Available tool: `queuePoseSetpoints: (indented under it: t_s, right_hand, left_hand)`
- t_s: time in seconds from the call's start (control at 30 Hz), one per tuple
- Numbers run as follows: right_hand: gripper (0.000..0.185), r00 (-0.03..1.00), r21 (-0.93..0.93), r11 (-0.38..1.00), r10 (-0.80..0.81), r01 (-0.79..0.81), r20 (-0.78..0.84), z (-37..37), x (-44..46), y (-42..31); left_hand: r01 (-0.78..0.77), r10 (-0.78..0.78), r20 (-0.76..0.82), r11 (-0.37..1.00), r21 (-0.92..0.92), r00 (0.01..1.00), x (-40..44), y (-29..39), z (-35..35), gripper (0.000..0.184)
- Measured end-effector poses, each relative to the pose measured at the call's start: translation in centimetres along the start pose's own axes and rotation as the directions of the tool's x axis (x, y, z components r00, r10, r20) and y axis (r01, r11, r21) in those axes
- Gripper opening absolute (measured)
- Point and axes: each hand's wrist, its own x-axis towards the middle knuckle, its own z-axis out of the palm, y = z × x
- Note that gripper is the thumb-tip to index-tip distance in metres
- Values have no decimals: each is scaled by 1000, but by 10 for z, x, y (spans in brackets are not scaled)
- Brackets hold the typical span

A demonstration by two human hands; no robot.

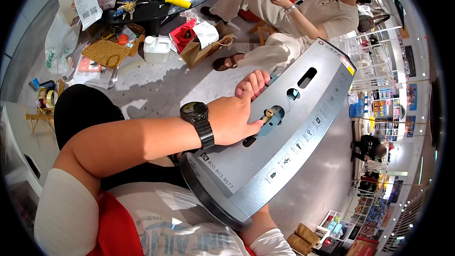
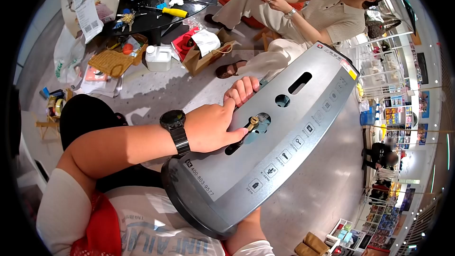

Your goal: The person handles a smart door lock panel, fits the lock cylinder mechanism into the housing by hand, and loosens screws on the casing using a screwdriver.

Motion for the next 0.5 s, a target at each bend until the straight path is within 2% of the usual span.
queuePoseSetpoints:
  t_s: [0.27, 0.4, 0.5]
  right_hand:
    - [15, 998, 66, 996, -55, 55, -13, 7, 6, 8]
    - [18, 1000, 23, 1000, -13, 13, 20, -3, 4, -4]
    - [19, 997, 25, 999, 30, -32, 77, -8, 6, -8]
  left_hand:
    - [50, -50, -1, 997, 52, 999, 10, 10, -8, 77]
    - [95, -94, 13, 987, -128, 996, 14, 10, -7, 87]
    - [146, -142, 35, 964, -223, 989, 22, -1, 6, 88]
